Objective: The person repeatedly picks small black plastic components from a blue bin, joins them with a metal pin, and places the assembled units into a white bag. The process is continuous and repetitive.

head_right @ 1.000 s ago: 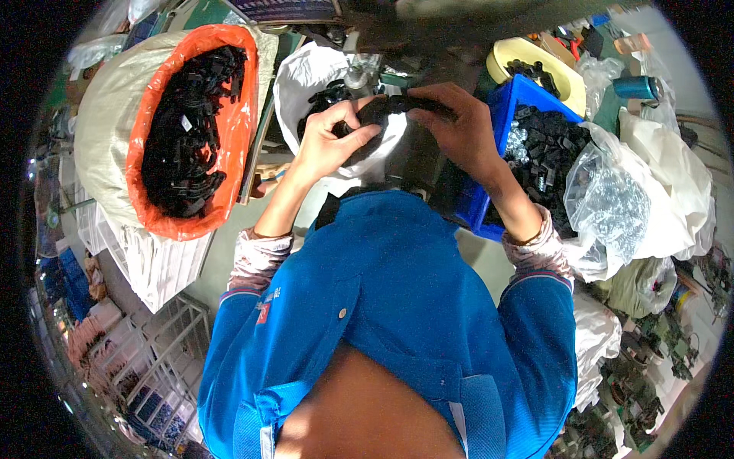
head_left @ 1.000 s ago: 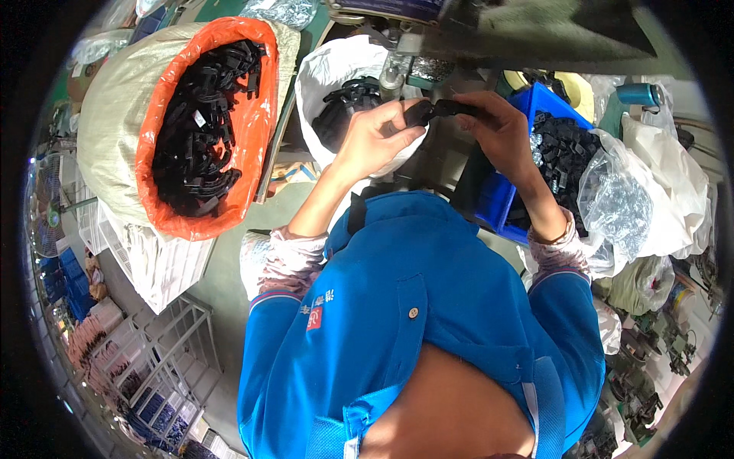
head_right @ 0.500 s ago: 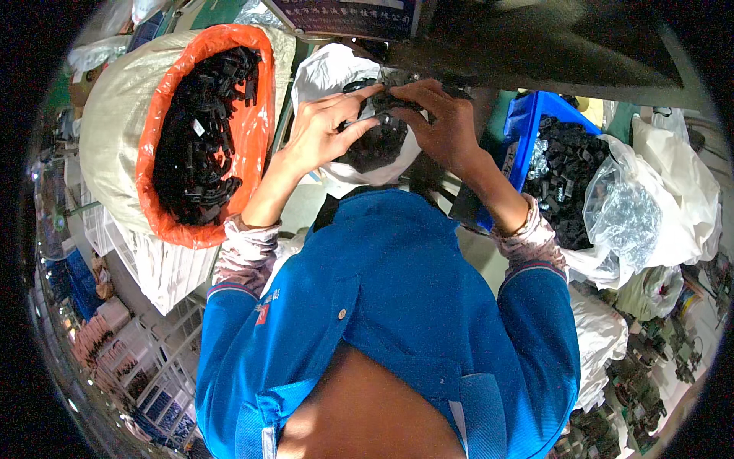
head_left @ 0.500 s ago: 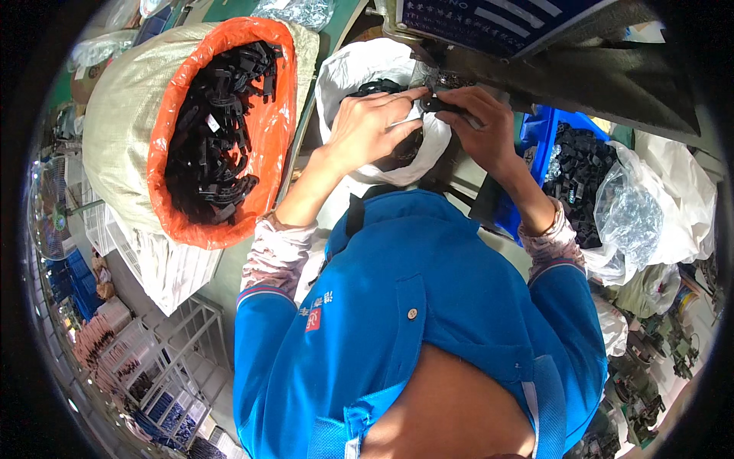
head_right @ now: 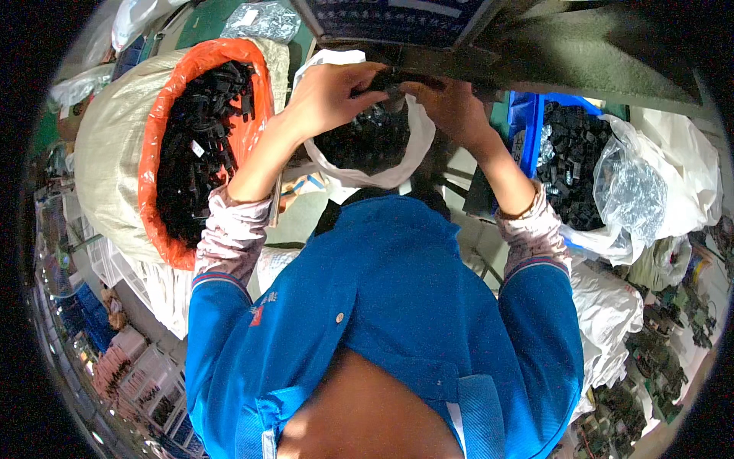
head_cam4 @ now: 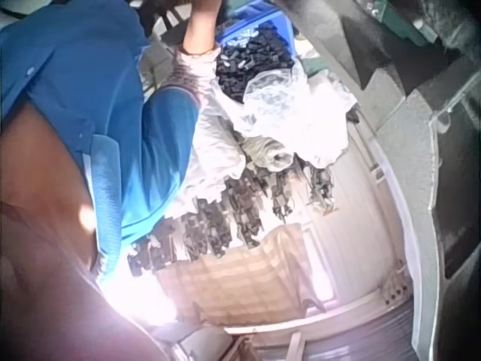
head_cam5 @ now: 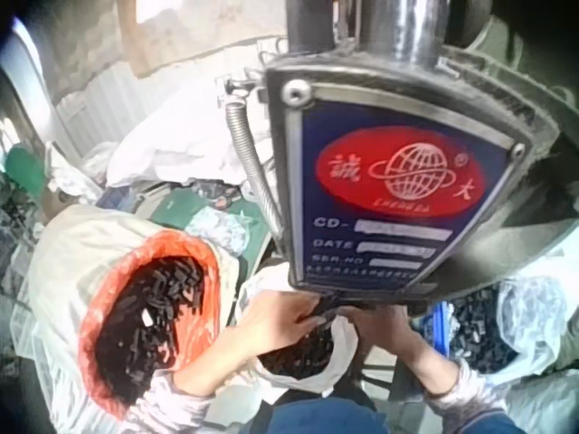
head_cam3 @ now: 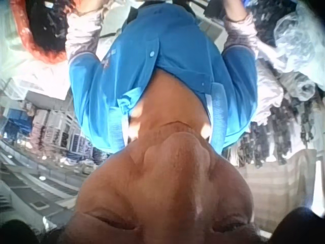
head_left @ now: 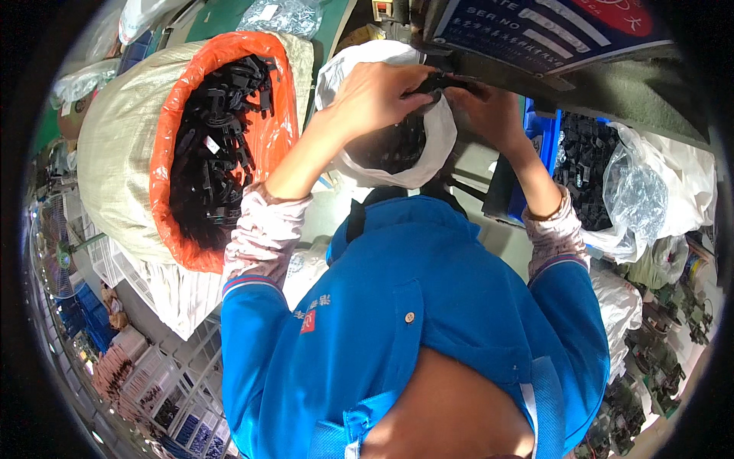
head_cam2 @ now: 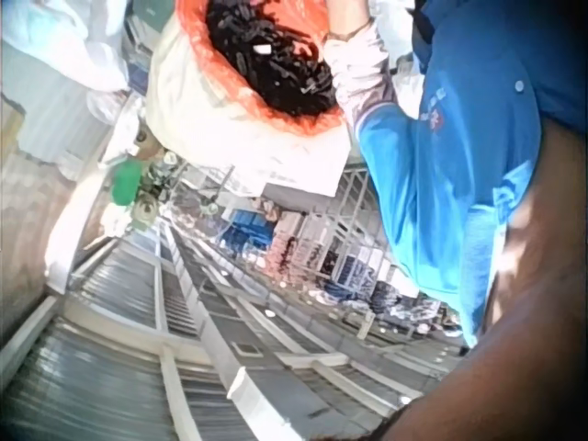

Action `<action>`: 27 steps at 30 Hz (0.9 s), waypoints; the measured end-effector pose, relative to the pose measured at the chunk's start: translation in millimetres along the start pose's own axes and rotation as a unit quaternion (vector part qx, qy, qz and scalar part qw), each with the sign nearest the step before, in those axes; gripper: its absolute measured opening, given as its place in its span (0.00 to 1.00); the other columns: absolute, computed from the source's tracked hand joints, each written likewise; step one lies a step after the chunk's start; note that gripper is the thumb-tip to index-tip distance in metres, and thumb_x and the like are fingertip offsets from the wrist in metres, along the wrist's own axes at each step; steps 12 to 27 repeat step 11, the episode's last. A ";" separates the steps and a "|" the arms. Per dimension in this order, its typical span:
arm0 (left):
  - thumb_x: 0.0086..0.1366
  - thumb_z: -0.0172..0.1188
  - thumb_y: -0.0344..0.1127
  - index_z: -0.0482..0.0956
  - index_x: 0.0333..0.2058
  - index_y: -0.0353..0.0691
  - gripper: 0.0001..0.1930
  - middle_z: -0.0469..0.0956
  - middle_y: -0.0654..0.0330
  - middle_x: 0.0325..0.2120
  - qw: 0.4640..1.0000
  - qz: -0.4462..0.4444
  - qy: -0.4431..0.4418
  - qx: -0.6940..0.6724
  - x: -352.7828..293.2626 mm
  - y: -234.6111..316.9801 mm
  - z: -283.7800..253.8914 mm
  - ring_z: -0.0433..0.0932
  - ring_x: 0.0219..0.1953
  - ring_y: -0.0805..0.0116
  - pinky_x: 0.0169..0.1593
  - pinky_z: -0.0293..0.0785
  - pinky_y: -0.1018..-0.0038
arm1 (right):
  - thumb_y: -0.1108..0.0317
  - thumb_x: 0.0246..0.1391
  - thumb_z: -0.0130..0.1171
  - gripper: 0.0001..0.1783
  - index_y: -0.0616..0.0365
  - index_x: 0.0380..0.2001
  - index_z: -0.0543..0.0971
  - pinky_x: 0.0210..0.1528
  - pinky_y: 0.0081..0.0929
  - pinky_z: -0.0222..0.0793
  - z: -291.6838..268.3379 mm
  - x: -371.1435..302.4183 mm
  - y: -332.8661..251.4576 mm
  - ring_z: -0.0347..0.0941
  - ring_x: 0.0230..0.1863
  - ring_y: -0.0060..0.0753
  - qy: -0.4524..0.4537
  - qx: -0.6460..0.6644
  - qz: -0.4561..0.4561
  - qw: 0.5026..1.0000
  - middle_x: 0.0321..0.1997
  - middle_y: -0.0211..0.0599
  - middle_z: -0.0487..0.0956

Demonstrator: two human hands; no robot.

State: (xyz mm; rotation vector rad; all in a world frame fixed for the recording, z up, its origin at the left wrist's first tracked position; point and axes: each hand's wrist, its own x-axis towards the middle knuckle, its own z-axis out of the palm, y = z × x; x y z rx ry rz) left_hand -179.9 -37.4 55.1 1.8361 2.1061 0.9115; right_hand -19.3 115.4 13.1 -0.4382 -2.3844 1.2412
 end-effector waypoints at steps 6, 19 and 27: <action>0.54 0.63 0.43 0.74 0.34 0.42 0.13 0.76 0.54 0.22 0.999 0.014 -0.038 -0.002 -3.2 -8.3 -7.8 0.75 0.26 0.52 0.29 0.69 0.64 | 0.75 0.50 0.62 0.16 0.62 0.44 0.77 0.34 0.19 0.70 -3.7 2.0 -7.2 0.72 0.32 0.18 -0.042 0.043 0.089 0.994 0.36 0.33 0.80; 0.53 0.64 0.45 0.74 0.33 0.43 0.15 0.75 0.53 0.21 0.997 -0.026 -0.013 -0.077 -20.3 -22.3 -2.2 0.75 0.26 0.51 0.29 0.68 0.63 | 0.71 0.50 0.64 0.19 0.60 0.47 0.77 0.35 0.19 0.71 -4.5 12.0 -0.5 0.73 0.33 0.19 -0.037 0.160 0.086 0.983 0.38 0.32 0.80; 0.53 0.64 0.45 0.74 0.33 0.43 0.15 0.75 0.53 0.21 0.997 -0.026 -0.013 -0.077 -20.3 -22.3 -2.2 0.75 0.26 0.51 0.29 0.68 0.63 | 0.71 0.50 0.64 0.19 0.60 0.47 0.77 0.35 0.19 0.71 -4.5 12.0 -0.5 0.73 0.33 0.19 -0.037 0.160 0.086 0.983 0.38 0.32 0.80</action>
